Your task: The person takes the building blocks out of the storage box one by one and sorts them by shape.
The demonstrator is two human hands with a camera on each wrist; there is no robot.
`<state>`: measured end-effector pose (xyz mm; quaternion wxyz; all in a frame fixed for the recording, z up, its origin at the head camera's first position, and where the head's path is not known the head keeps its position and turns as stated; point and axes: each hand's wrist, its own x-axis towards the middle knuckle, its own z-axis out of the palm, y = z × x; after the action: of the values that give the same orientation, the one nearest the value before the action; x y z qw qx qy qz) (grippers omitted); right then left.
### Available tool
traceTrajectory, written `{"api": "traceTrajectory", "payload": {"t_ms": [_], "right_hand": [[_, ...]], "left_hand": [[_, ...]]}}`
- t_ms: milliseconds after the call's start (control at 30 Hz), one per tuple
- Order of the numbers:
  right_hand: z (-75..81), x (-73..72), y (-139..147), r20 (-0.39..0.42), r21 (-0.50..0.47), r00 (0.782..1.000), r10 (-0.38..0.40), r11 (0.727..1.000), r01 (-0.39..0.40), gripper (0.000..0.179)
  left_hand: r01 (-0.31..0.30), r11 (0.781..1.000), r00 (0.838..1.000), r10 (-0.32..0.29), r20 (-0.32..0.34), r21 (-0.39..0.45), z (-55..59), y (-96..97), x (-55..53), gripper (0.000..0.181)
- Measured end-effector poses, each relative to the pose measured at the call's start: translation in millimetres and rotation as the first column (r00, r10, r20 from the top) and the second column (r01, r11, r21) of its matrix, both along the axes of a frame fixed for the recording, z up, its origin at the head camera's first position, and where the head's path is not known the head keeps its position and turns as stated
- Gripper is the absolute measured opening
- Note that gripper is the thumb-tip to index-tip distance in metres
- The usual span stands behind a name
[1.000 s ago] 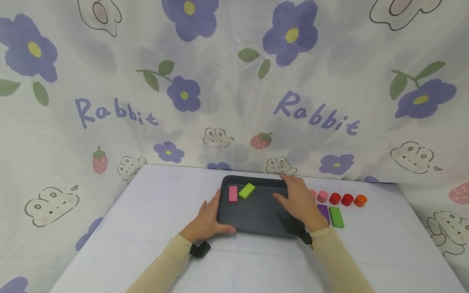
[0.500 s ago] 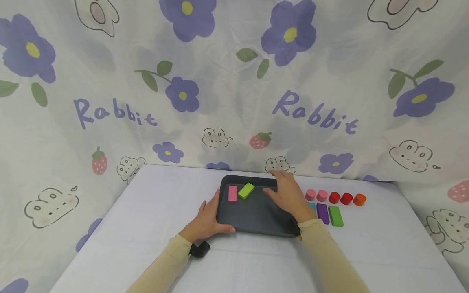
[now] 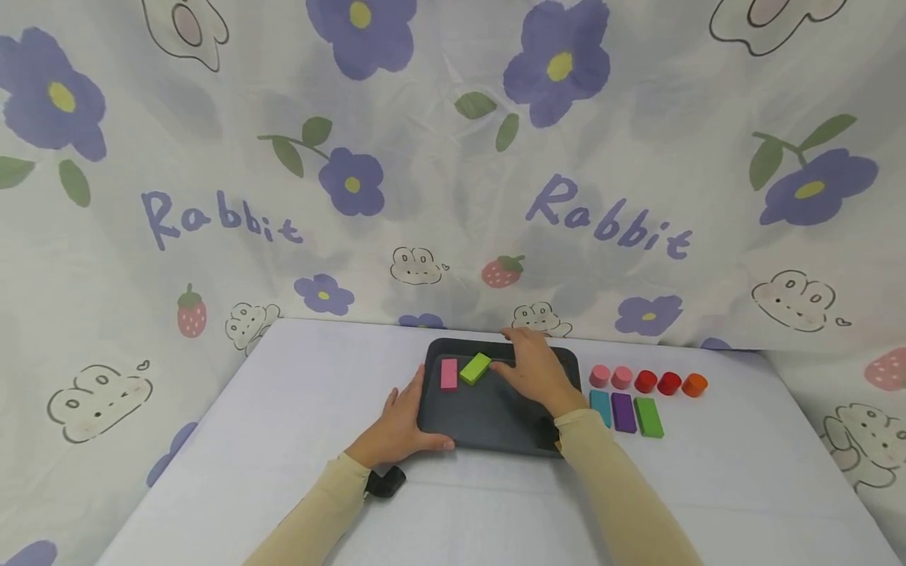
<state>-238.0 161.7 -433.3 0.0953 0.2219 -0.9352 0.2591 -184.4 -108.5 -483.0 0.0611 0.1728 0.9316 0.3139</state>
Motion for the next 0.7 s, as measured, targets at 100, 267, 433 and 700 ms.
{"api": "traceTrajectory", "payload": {"t_ms": [100,267,433,700], "right_hand": [[-1.8,-4.8,-4,0.025,0.024,1.000,0.015,1.000,-0.016,0.063],[-6.9,-12.9,-10,0.092,0.049,0.995,0.036,0.998,-0.040,0.062],[-13.9,-20.6,-17,0.131,0.076,0.990,0.053,0.995,-0.064,0.062],[-19.1,-26.4,-29,0.199,0.111,0.979,0.049,0.991,-0.072,0.068]], "left_hand": [[0.000,1.000,1.000,0.000,-0.002,-0.001,0.0,0.1,-0.4,0.137],[0.000,1.000,1.000,0.000,-0.004,-0.007,-0.5,0.0,-1.7,0.137],[0.003,1.000,1.000,-0.003,-0.005,-0.009,0.2,-0.5,-1.6,0.137],[0.005,1.000,1.000,-0.005,-0.011,0.005,-0.8,-0.2,-2.1,0.138]]}}
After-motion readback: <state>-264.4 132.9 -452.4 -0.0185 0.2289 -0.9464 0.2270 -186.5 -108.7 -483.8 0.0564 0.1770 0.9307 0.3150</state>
